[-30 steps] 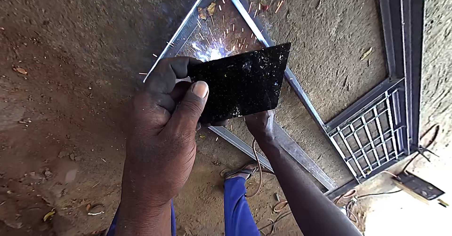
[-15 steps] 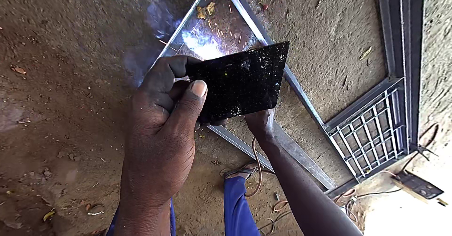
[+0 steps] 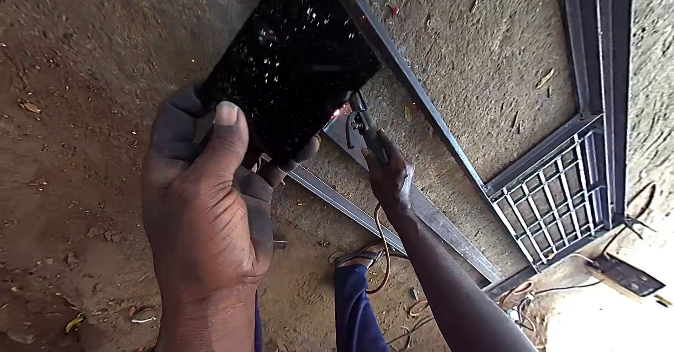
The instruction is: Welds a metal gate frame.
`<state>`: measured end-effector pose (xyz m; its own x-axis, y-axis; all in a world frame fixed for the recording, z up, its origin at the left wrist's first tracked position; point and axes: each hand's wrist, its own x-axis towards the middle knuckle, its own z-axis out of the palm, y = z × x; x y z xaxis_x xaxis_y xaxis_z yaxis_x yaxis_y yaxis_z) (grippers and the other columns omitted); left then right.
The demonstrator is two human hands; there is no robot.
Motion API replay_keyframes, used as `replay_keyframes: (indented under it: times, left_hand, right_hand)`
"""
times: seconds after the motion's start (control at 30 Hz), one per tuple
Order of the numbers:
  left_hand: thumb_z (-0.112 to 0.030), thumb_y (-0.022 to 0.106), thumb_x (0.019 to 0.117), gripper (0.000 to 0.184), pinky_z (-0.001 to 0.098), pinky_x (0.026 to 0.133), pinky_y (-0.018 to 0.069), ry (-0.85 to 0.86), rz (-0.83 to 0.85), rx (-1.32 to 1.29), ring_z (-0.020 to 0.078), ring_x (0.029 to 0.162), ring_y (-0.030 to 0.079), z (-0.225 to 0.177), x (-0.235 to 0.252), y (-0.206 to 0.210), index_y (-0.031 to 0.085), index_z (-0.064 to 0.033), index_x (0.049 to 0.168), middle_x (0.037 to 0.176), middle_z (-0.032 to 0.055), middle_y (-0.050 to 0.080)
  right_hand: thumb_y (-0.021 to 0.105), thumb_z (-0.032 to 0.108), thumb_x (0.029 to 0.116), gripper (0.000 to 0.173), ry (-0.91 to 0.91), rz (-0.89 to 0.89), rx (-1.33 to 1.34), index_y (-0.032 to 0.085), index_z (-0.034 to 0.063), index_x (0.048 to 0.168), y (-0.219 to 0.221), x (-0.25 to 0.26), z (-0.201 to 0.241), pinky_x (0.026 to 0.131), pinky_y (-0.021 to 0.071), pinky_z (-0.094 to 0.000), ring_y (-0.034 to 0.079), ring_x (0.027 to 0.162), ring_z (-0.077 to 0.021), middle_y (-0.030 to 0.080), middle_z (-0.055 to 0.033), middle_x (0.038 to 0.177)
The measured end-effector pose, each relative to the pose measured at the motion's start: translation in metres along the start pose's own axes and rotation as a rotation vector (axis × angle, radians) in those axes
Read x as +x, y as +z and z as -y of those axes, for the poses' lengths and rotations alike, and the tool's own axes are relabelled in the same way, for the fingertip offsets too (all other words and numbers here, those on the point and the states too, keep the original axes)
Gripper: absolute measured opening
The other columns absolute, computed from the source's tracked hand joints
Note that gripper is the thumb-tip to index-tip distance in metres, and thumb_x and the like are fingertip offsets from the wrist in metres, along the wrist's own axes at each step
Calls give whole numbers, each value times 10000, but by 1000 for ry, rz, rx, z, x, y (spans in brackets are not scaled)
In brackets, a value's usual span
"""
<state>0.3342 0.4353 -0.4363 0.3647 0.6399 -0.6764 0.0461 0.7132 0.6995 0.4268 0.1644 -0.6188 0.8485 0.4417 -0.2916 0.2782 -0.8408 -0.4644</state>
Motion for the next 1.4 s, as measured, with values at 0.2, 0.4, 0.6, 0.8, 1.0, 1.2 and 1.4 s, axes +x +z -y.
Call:
replay_keyframes:
  times: [0.2, 0.4, 0.6, 0.8, 1.0, 1.2, 1.4]
  left_hand:
    - [-158, 423, 1113, 263, 619, 865, 610, 23, -35, -28, 414, 1021, 703, 0, 0, -1, 486, -67, 1351, 1211, 215, 619]
    - [-128, 426, 1109, 274, 606, 836, 624, 38, 63, 32, 396, 998, 708, 0, -2, 0, 487, -60, 1367, 1200, 206, 623]
    - [-51, 437, 1085, 273, 516, 745, 655, 90, 262, 190, 314, 895, 719, 3, -4, -2, 505, -26, 1349, 1102, 168, 652]
    - [-18, 479, 1062, 271, 441, 727, 665, 108, 373, 271, 262, 874, 723, 5, -5, 0, 530, -10, 1329, 1070, 140, 664]
    - [-19, 477, 1063, 280, 458, 761, 659, 112, 368, 308, 259, 876, 720, 4, -5, -2, 530, -13, 1338, 1056, 136, 669]
    - [-29, 477, 1066, 275, 476, 753, 661, 115, 355, 323, 268, 881, 720, 4, -5, -2, 531, -21, 1336, 1067, 135, 665]
    - [-29, 477, 1065, 266, 469, 734, 662, 130, 361, 340, 267, 875, 717, 4, -4, -2, 538, -12, 1323, 1065, 137, 662]
  right_hand:
    - [681, 396, 988, 525, -1, 22, -4, 616, 127, 1433, 5, 0, -3, 846, 600, -448, 732, 952, -222, 742, -114, 1155]
    - [678, 392, 989, 522, -23, 33, 4, 618, 109, 1424, 9, 2, -2, 885, 593, -444, 728, 988, -220, 743, -109, 1162]
    - [685, 361, 981, 470, -14, 19, -18, 657, 90, 1363, 8, 1, 3, 800, 591, -471, 724, 878, -244, 753, -114, 1045]
    - [669, 292, 985, 468, 3, -5, -49, 623, 126, 1420, 8, 1, 5, 893, 584, -485, 730, 990, -261, 747, -124, 1133]
    - [669, 312, 984, 484, 35, 27, -39, 613, 128, 1428, 5, 1, 6, 912, 576, -487, 721, 1006, -261, 739, -124, 1140]
    - [663, 325, 984, 479, 36, 41, -42, 616, 141, 1424, 7, 3, 5, 890, 580, -499, 722, 989, -258, 740, -113, 1133]
    - [659, 362, 987, 509, 65, 48, -39, 597, 164, 1452, 7, 4, 5, 861, 586, -491, 724, 957, -248, 742, -110, 1117]
